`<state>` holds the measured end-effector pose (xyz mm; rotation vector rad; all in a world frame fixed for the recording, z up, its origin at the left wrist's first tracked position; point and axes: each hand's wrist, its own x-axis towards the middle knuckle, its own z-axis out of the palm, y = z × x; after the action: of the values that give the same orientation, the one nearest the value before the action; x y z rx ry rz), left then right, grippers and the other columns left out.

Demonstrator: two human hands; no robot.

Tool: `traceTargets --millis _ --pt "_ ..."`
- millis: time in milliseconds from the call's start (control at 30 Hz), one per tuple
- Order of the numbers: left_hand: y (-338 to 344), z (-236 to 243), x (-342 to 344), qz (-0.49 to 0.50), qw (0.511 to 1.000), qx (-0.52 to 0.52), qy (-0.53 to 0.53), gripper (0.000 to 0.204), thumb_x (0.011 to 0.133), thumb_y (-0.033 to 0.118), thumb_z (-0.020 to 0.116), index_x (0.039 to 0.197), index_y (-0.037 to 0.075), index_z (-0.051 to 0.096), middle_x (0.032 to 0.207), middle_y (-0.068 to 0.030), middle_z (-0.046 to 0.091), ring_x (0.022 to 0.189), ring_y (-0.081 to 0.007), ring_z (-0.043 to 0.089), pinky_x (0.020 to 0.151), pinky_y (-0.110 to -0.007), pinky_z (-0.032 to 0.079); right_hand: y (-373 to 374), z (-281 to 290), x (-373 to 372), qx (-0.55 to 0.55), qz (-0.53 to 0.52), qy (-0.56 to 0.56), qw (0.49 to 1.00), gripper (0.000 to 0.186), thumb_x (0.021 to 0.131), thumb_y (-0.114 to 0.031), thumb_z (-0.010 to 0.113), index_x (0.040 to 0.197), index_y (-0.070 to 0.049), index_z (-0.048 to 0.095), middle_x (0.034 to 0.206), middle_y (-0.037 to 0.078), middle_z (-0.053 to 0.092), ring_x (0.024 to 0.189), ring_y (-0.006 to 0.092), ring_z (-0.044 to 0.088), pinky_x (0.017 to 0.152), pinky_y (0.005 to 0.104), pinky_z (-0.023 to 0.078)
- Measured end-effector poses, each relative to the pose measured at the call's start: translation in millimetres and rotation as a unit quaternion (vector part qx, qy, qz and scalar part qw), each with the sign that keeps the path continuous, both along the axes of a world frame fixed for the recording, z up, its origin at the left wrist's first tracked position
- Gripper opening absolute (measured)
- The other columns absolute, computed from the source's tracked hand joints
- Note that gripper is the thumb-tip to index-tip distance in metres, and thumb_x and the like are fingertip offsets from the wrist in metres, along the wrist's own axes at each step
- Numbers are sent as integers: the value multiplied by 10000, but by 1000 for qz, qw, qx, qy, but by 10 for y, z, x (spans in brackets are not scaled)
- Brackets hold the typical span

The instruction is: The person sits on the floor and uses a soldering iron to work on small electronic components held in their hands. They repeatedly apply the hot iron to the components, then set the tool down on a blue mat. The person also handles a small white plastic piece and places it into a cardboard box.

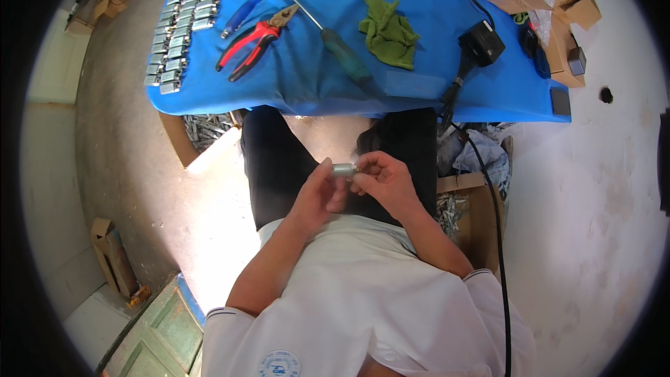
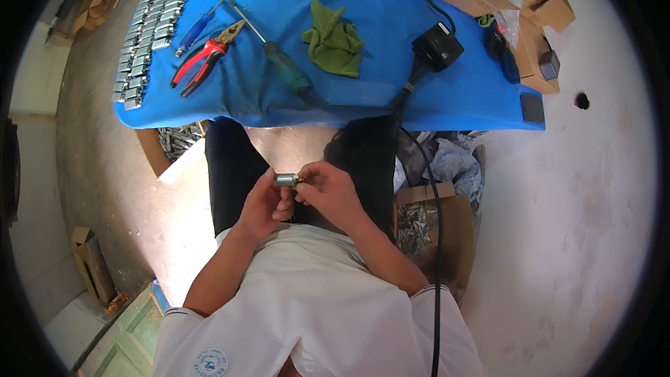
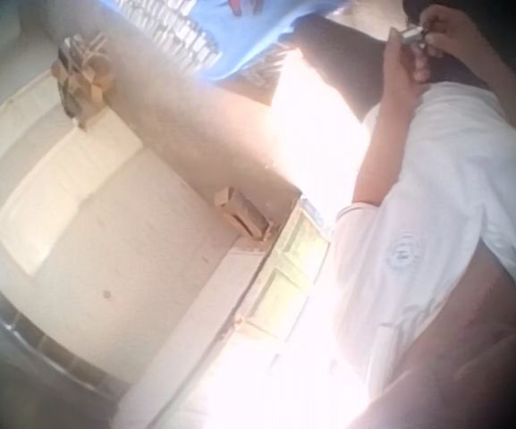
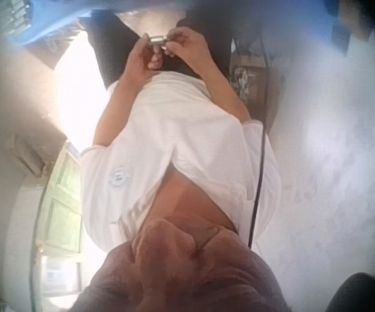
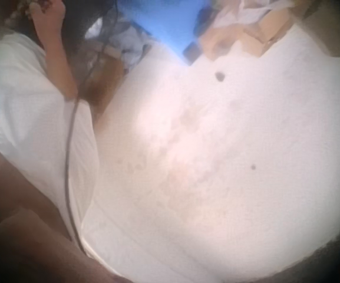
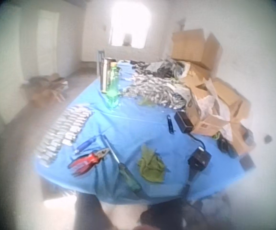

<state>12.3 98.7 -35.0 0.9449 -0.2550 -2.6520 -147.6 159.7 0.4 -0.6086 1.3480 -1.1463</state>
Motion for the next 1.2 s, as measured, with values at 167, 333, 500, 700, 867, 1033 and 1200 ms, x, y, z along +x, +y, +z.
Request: traceTargets --millis 167,333,500,700,867,1033,1200 --pt "-19 -9 28 19 999 16 26 519 946 517 392 721 66 519 570 -34 443 450 -105 352 422 -211 308 -40 45 41 -15 18 -15 1000 206 829 40 594 1031 38 550 926 90 619 833 138 618 742 264 515" --pt "-13 -50 30 28 998 32 49 530 955 515 368 720 64 516 572 -34 445 442 -105 345 420 -213 310 -62 77 72 -39 29 0 999 224 833 56 588 1053 49 549 965 101 624 888 156 621 798 281 514" --pt "-19 -81 66 26 997 38 66 536 952 524 368 719 64 518 594 -46 456 455 -105 359 417 -211 306 -104 123 114 -4 10 3 1000 179 845 -18 618 1013 32 583 885 79 640 815 127 623 715 249 508" --pt "28 -189 97 10 993 75 93 530 932 549 404 777 61 542 633 -54 470 488 -115 382 417 -210 299 -163 164 154 73 -14 61 995 105 846 -85 646 880 10 619 723 51 631 642 98 605 587 218 489" --pt "32 -94 104 4 996 20 85 560 932 574 369 766 67 538 601 -31 447 473 -121 375 420 -230 291 -233 243 76 17 54 132 990 92 826 -69 674 819 3 617 698 46 627 606 82 596 558 201 484" --pt "-27 -177 173 36 984 36 172 529 932 554 403 736 79 524 585 -20 434 456 -107 351 425 -219 281 -570 504 68 -100 27 131 986 70 835 -36 661 858 10 614 754 53 637 653 85 604 602 203 491" --pt "-122 -500 228 67 992 78 68 464 929 505 459 717 97 517 569 -6 426 449 -93 329 413 -222 260 -1386 717 246 -263 26 257 930 99 823 -17 669 885 21 602 778 31 613 677 70 555 622 205 457"
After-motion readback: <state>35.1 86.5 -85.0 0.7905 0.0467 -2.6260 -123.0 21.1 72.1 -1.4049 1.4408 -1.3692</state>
